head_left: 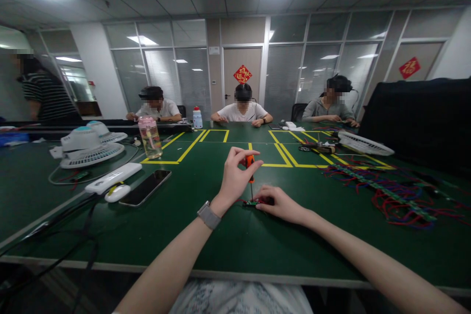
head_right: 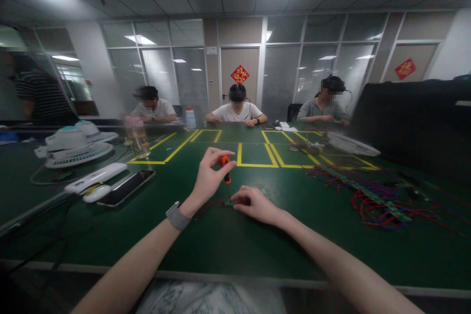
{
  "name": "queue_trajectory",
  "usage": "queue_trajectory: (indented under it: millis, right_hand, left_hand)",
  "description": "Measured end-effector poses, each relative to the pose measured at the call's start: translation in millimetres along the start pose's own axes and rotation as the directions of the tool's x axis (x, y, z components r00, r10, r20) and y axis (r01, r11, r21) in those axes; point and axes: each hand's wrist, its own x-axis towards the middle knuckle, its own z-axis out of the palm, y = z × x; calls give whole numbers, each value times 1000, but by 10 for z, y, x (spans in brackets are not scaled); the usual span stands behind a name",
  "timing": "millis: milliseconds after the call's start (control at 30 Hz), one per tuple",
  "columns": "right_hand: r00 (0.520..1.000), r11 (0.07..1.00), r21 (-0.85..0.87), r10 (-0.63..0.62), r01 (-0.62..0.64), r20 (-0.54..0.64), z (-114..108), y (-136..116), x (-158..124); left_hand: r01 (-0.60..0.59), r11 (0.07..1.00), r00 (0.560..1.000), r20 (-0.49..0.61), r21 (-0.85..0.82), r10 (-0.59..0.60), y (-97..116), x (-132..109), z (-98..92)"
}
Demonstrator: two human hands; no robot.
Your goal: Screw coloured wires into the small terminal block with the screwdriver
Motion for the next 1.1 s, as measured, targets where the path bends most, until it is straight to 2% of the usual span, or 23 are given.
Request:
queue_trajectory:
  millis: [100, 200, 267, 433, 533, 633, 767, 933, 1100]
  right_hand:
    - [1000, 1000, -14, 9, -10, -26, 16, -3, -5]
    - [998, 999, 48, 16, -13, -63, 39, 0, -12]
    - [997, 996, 90, 10, -3, -81, 49, 4, -17]
    - [996, 998, -29, -54, 52, -76, 18, -12, -42]
    - [993, 989, -105, -107, 101, -55, -3, -23, -62]
    - [987, 982, -125, -150, 142, -58, 4, -12, -73]
    - [980, 977, -119, -187, 178, -65, 24, 16, -69]
    - [971, 969, -109, -228, 221, -63, 26, 14, -55]
    - [967, 964, -125, -245, 235, -74, 34, 18, -57]
  left_hand:
    - [5, 998, 999, 44, -62, -2, -21, -6, 12]
    - [127, 949, 985, 148, -289, -87, -31, -5, 39]
    - [183, 921, 976, 177, -345, -128, -25, -3, 47]
    - [68, 990, 995, 76, -124, -59, 4, 0, 16]
    - [22, 999, 999, 27, -28, -22, -4, 4, -3]
    - [46, 995, 997, 62, -92, -41, -26, 10, 2]
    - [173, 949, 980, 138, -262, -141, -34, 13, 34]
    - [184, 943, 980, 124, -278, -155, -39, 18, 57]
    - [233, 931, 972, 72, -280, -222, -102, 56, 44]
